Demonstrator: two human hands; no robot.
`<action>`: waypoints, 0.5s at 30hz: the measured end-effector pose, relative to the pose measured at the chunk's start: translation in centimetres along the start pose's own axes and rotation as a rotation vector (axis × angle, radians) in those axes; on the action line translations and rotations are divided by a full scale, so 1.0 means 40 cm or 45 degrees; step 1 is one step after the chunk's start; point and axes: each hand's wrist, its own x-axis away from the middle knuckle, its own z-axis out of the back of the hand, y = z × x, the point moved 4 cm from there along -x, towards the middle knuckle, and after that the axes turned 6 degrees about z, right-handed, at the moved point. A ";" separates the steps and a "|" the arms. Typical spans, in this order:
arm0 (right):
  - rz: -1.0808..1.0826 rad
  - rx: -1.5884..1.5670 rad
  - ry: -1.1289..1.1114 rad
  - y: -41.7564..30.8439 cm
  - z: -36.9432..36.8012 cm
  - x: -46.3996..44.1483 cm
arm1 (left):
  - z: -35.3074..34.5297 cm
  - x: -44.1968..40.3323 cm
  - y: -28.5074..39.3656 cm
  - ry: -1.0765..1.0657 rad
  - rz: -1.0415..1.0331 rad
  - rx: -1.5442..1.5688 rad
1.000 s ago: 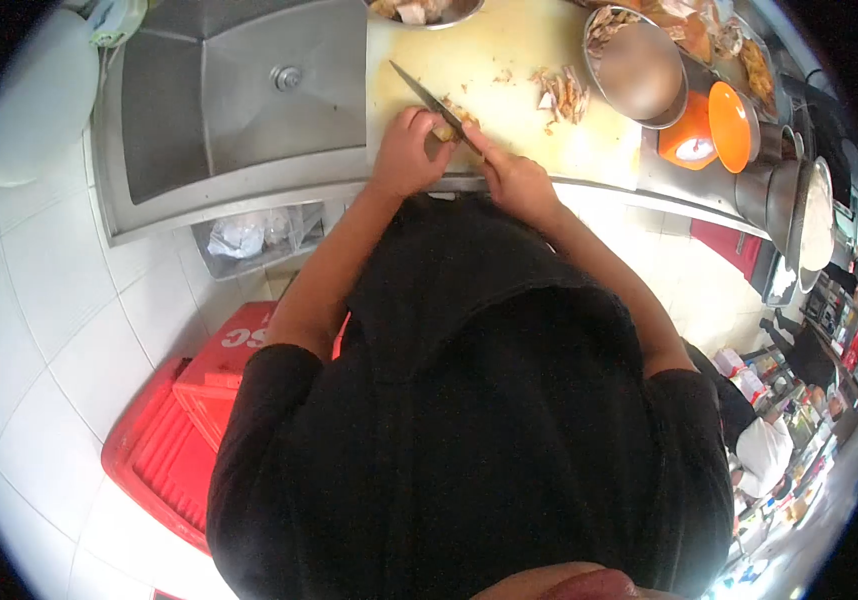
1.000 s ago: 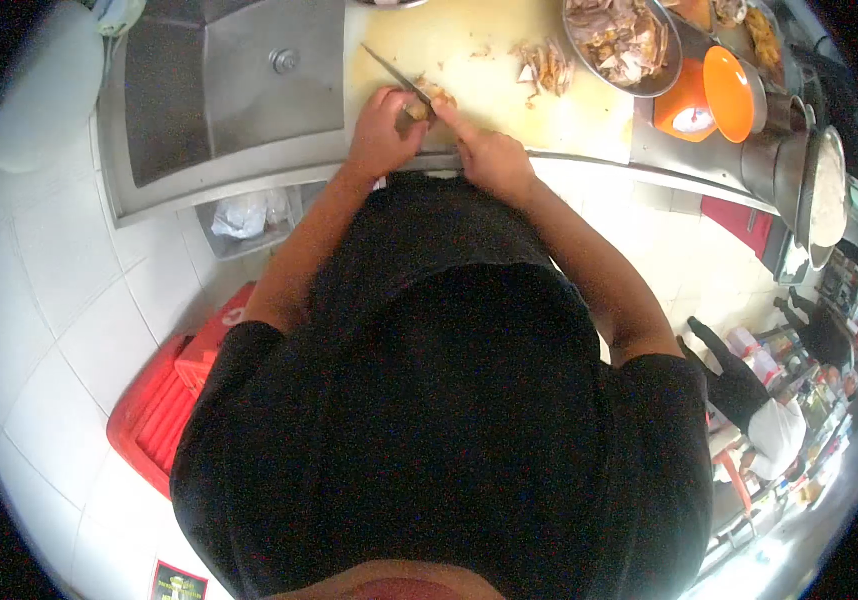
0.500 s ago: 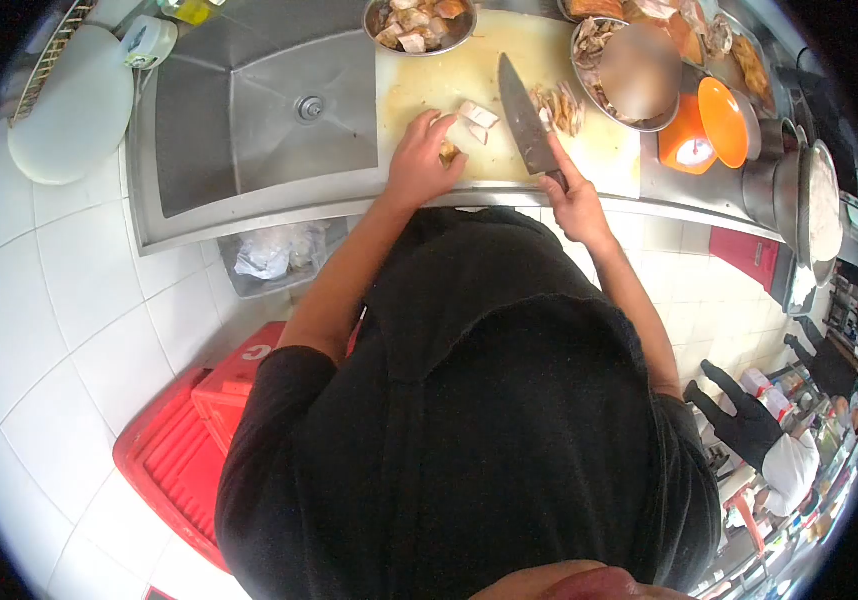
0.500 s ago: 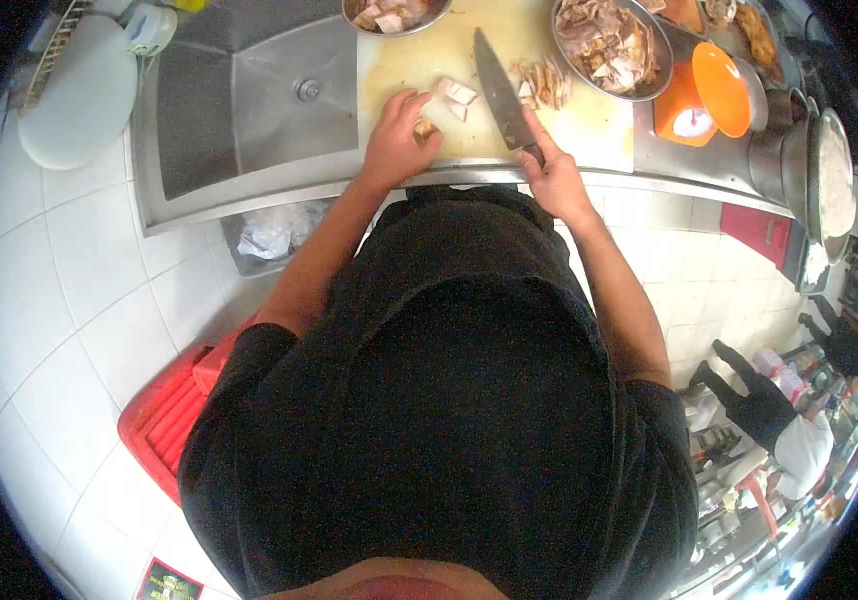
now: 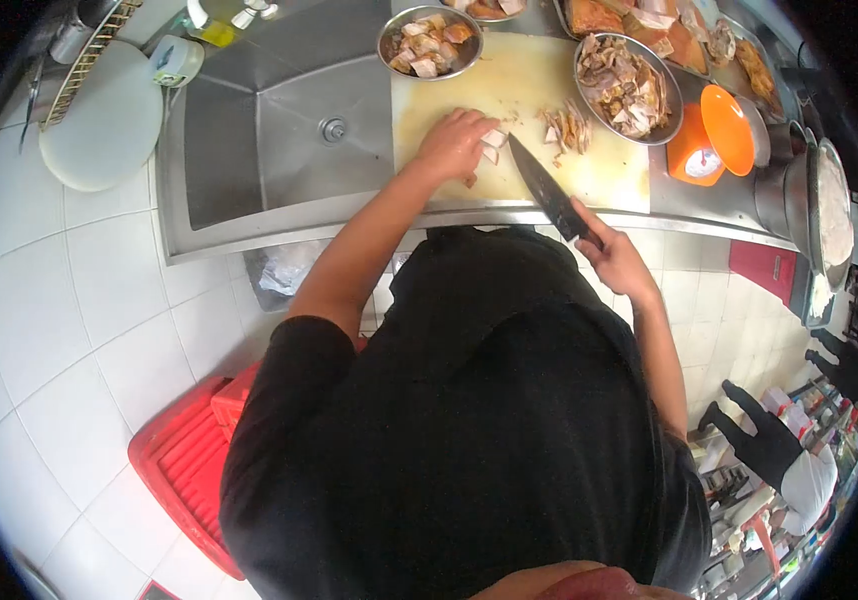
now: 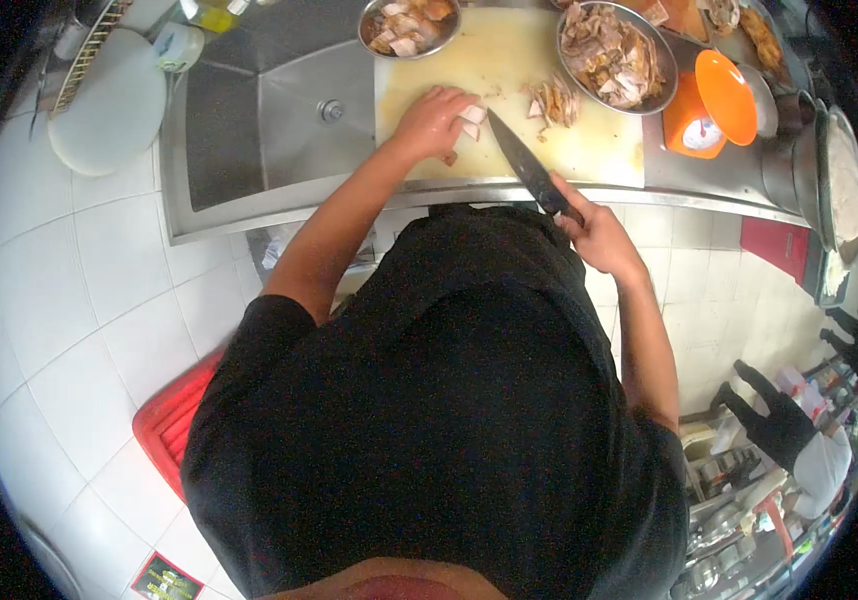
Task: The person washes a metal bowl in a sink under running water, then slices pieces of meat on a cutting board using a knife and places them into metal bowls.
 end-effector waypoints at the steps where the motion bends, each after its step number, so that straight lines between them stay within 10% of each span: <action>1: -0.083 0.032 -0.092 0.004 0.002 -0.004 | -0.007 -0.010 -0.006 -0.053 -0.002 0.002; 15: -0.140 -0.171 0.334 0.029 -0.011 -0.035 | 0.079 0.076 -0.091 -0.186 0.124 0.248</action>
